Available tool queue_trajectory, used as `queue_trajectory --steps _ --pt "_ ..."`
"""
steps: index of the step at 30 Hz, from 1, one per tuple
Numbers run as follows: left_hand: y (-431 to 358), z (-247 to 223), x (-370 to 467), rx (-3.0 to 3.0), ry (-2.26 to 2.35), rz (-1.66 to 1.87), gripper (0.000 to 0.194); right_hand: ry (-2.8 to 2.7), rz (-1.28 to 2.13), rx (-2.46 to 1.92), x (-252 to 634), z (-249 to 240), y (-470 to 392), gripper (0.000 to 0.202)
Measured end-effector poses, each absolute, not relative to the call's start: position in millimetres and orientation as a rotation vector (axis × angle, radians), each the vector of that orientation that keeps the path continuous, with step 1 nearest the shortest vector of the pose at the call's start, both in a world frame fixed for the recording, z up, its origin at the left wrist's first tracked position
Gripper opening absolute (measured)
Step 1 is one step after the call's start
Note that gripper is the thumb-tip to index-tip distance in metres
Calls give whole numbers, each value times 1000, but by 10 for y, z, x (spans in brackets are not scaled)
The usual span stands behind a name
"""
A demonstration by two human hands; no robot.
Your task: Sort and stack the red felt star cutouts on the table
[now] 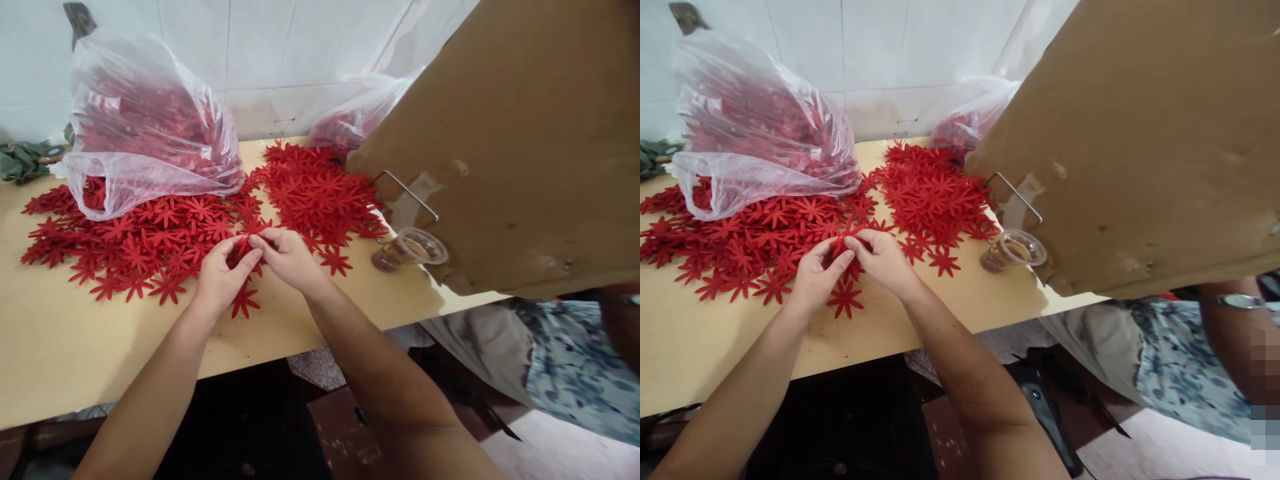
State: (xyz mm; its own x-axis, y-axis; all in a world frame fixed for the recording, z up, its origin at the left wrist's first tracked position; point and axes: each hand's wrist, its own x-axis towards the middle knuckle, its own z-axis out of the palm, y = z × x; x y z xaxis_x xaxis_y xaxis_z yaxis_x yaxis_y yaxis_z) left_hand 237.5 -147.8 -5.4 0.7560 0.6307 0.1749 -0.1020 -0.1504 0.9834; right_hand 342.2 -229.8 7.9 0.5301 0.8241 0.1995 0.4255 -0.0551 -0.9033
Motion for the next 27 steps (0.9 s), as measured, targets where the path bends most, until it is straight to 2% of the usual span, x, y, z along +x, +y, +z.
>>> queue_trajectory --steps 6,11,19,27 --pt "-1443 -74 2376 1644 494 682 20 -1140 355 -1702 3419 41 -2237 37" --pt "-1445 -67 2375 1642 553 686 16 -1066 429 -1611 3492 29 -2286 24" --pt "-1437 -69 2383 1604 561 672 17 -746 457 -1454 3552 48 -2343 37" --pt "-1418 -82 2376 1617 565 620 26 -519 568 -1277 3553 33 -2390 31"
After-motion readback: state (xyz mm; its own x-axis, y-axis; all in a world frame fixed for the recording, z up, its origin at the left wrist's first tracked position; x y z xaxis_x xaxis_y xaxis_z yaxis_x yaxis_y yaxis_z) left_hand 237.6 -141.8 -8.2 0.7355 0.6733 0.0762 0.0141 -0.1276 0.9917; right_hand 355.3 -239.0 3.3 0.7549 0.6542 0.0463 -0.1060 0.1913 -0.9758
